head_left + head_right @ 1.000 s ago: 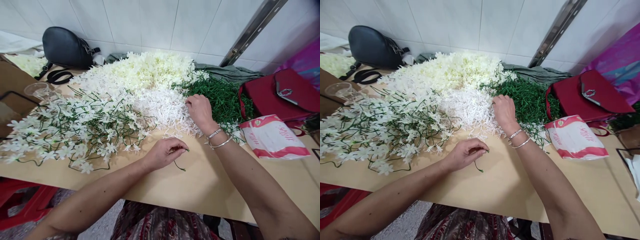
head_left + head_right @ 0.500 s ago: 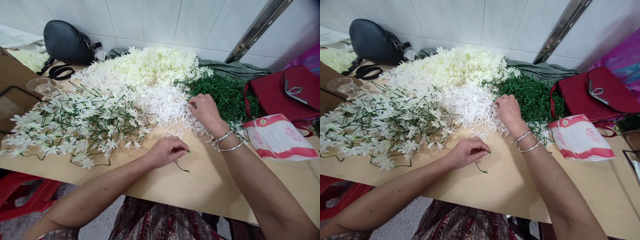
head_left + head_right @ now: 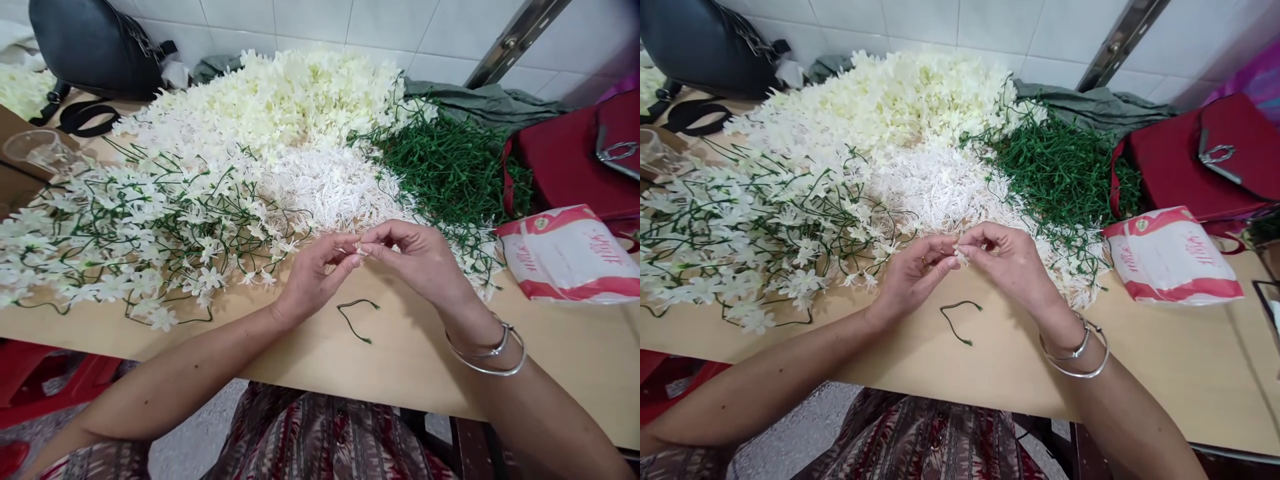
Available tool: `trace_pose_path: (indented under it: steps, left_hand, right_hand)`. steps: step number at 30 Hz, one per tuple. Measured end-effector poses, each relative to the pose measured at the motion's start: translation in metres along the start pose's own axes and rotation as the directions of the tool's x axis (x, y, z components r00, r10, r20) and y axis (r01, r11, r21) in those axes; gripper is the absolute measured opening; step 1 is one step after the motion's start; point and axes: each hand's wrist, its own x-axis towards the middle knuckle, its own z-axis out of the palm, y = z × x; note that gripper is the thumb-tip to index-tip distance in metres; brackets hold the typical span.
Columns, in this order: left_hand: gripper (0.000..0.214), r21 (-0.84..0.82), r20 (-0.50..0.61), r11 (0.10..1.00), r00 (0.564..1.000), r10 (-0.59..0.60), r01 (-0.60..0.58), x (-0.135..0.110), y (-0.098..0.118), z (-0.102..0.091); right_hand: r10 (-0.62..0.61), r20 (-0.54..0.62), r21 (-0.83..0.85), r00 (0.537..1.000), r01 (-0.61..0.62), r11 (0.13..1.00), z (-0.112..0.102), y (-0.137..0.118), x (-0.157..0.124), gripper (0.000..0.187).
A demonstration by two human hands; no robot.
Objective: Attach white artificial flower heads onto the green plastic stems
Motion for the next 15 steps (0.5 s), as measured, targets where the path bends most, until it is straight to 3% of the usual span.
trace_pose_path:
  steps: [5,8,10,12,15]
  left_hand:
    - [0.011,0.070,-0.046,0.997,0.999,0.016,-0.013,0.003,0.002,-0.003]
    - [0.011,-0.065,-0.006,0.995,0.997,-0.082,0.081,0.003,0.004,0.000]
    - [0.013,-0.206,0.012,0.960,0.982,-0.189,0.188,0.003,0.005,0.001]
    - [0.017,-0.322,0.027,0.907,0.960,-0.278,0.271,0.004,0.007,0.000]
    - [0.024,-0.426,0.048,0.837,0.933,-0.357,0.342,0.008,0.010,-0.002]
  right_hand:
    - [0.040,0.074,0.136,0.996,-0.049,0.990,0.003,0.002,-0.006,0.008]
    - [0.059,0.021,0.103,0.998,-0.061,0.993,-0.005,0.004,-0.006,0.012]
    - [0.045,-0.129,-0.078,0.991,-0.055,0.995,-0.012,0.008,-0.006,0.009]
    - [-0.002,-0.243,-0.340,0.970,-0.083,0.937,-0.016,0.015,-0.005,0.008]
    - [-0.040,-0.223,-0.572,0.974,-0.097,0.814,-0.014,0.028,-0.005,0.012]
